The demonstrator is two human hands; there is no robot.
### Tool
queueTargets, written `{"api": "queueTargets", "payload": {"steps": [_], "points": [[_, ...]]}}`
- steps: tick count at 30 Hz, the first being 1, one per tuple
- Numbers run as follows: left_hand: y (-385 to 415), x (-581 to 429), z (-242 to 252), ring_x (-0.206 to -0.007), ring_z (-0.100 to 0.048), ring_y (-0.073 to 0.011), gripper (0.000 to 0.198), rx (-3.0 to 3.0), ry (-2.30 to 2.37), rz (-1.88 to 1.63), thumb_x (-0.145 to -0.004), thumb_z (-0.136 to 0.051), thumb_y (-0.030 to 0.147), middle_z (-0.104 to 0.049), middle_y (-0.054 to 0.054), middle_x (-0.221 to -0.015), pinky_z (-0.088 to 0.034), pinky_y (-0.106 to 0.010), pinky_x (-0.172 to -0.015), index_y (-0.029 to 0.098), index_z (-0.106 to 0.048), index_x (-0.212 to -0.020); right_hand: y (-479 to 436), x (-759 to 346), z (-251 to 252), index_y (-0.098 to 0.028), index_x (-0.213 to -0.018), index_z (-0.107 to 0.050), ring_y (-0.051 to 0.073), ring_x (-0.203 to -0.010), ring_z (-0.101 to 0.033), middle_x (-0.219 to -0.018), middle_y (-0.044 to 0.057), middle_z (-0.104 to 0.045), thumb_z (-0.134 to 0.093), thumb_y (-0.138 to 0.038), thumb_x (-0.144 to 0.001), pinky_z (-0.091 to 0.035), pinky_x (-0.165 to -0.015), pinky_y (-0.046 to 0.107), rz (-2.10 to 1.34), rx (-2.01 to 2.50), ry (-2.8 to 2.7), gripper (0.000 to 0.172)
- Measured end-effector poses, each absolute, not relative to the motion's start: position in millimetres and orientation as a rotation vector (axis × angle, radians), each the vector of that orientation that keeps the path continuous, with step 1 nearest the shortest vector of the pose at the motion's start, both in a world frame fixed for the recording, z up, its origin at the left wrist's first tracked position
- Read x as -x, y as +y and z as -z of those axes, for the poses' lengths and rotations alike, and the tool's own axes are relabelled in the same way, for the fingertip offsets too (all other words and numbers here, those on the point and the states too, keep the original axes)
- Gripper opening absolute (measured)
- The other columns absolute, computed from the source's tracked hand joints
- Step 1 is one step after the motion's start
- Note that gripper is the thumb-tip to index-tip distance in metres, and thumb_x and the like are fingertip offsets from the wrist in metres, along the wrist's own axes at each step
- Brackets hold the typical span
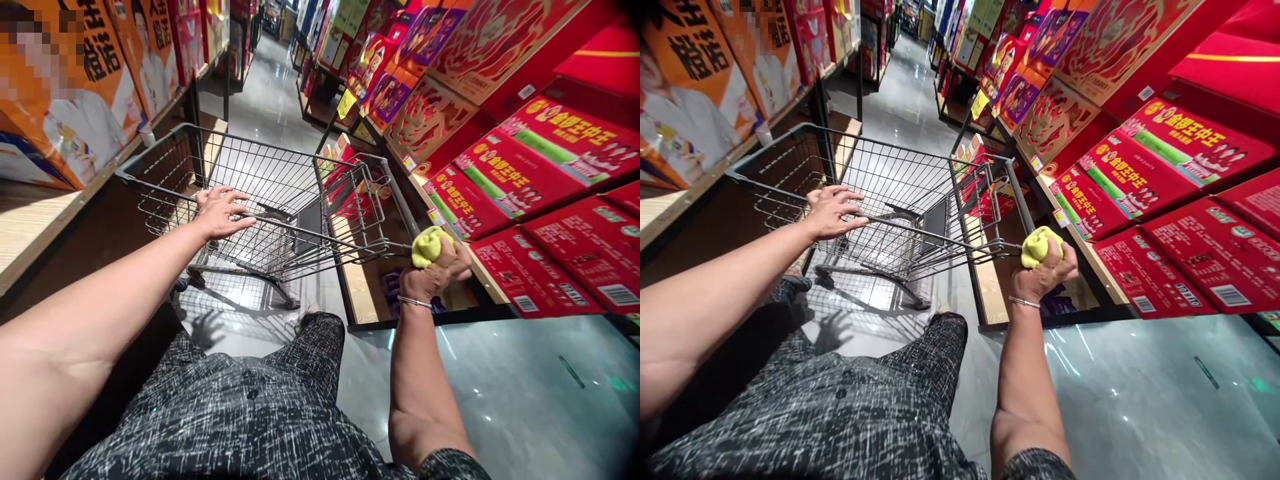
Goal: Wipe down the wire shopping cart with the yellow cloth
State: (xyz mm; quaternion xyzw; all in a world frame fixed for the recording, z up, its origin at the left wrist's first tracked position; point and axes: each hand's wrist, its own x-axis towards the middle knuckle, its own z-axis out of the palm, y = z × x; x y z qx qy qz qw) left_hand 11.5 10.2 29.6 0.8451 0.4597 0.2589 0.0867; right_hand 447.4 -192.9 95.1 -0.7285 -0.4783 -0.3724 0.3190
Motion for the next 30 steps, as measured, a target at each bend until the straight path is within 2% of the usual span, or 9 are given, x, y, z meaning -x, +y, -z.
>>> {"api": "queueTargets", "payload": {"steps": [3,8,10,13,17,20,23,26,30], "points": [[14.4,-10.8,-33.3,-0.137,-0.037,-0.0338,0.036,-2.457,1.389,-0.715,-0.088,-0.062,0.058,-0.067,0.0,-0.13,-0.017,-0.053,-0.107,0.026,-0.074,-0.079,-180.7,-424.7,-67.1,-0.02,-0.136,-0.049,0.036,-0.128,-0.037,-0.136,0.017,-0.041,-0.055,-0.016,-0.073,-0.033,-0.107,0.058,1.033,1.869,-1.161,0.063],[23.1,-7.4,-33.3,-0.135,-0.038,-0.03,0.036,-2.442,1.438,-0.646,-0.092,-0.053,0.055,-0.069,0.004,-0.127,-0.017,-0.051,-0.107,0.028,-0.076,-0.082,-174.0,-365.5,-34.3,-0.025,-0.127,-0.058,0.032,-0.122,-0.04,-0.134,0.013,-0.047,-0.055,-0.015,-0.076,-0.04,-0.103,0.054,0.771,1.852,-1.637,0.052],[25.4,-5.5,-32.4,-0.135,-0.038,-0.0287,0.037,-2.448,1.452,-0.64,-0.092,-0.052,0.055,-0.069,0.004,-0.127,-0.019,-0.05,-0.106,0.03,-0.076,-0.083,-179.7,-361.2,-52.2,-0.027,-0.126,-0.06,0.031,-0.12,-0.044,-0.133,0.012,-0.052,-0.056,-0.017,-0.078,-0.041,-0.101,0.053,0.696,1.845,-1.774,0.049],[26.1,-4.4,-32.7,-0.134,-0.039,-0.0288,0.038,-2.459,1.462,-0.645,-0.092,-0.05,0.056,-0.069,0.004,-0.127,-0.02,-0.051,-0.106,0.032,-0.078,-0.083,-186.6,-381.2,-101.7,-0.026,-0.131,-0.059,0.034,-0.125,-0.047,-0.138,0.017,-0.052,-0.058,-0.024,-0.084,-0.041,-0.102,0.052,0.731,1.973,-1.697,0.047],[24.7,-8.0,-34.9,-0.134,-0.039,-0.0307,0.04,-2.464,1.473,-0.646,-0.091,-0.051,0.06,-0.07,0.003,-0.125,-0.02,-0.053,-0.106,0.033,-0.079,-0.083,-184.3,-416.8,-154.3,-0.025,-0.135,-0.057,0.032,-0.117,-0.058,-0.132,0.014,-0.06,-0.053,-0.017,-0.081,-0.047,-0.094,0.045,0.54,2.179,-1.742,0.055],[28.8,-12.8,-34.5,-0.135,-0.038,-0.0313,0.041,-2.467,1.474,-0.649,-0.089,-0.055,0.065,-0.069,0.003,-0.126,-0.02,-0.054,-0.107,0.033,-0.079,-0.08,-181.7,-426.3,-166.6,-0.027,-0.133,-0.058,0.031,-0.111,-0.062,-0.123,0.011,-0.064,-0.053,-0.017,-0.078,-0.05,-0.083,0.039,0.372,2.261,-1.876,0.055],[40.9,-18.2,-33.3,-0.139,-0.033,-0.0334,0.044,-2.444,1.49,-0.63,-0.088,-0.054,0.069,-0.065,0.002,-0.133,-0.019,-0.057,-0.11,0.033,-0.08,-0.081,-182.4,-423.3,-166.3,-0.025,-0.13,-0.059,0.03,-0.104,-0.063,-0.119,0.011,-0.063,-0.054,-0.021,-0.079,-0.05,-0.077,0.037,0.4,2.317,-1.883,0.051],[57.2,-24.3,-32.7,-0.144,-0.024,-0.0389,0.049,-2.382,1.504,-0.572,-0.085,-0.053,0.074,-0.054,0.0,-0.146,-0.017,-0.061,-0.113,0.034,-0.081,-0.091,-185.0,-415.2,-165.2,-0.023,-0.13,-0.059,0.029,-0.1,-0.064,-0.118,0.011,-0.063,-0.053,-0.02,-0.078,-0.049,-0.075,0.035,0.465,2.328,-1.871,0.053],[71.0,-36.3,-30.5,-0.148,-0.013,-0.0469,0.061,-2.242,1.626,-0.624,-0.082,-0.054,0.076,-0.042,-0.009,-0.155,-0.01,-0.071,-0.114,0.033,-0.073,-0.121,-187.2,-402.5,-168.4,-0.021,-0.127,-0.061,0.026,-0.098,-0.064,-0.115,0.01,-0.065,-0.055,-0.019,-0.077,-0.049,-0.074,0.031,0.488,2.313,-1.875,0.051]]}}
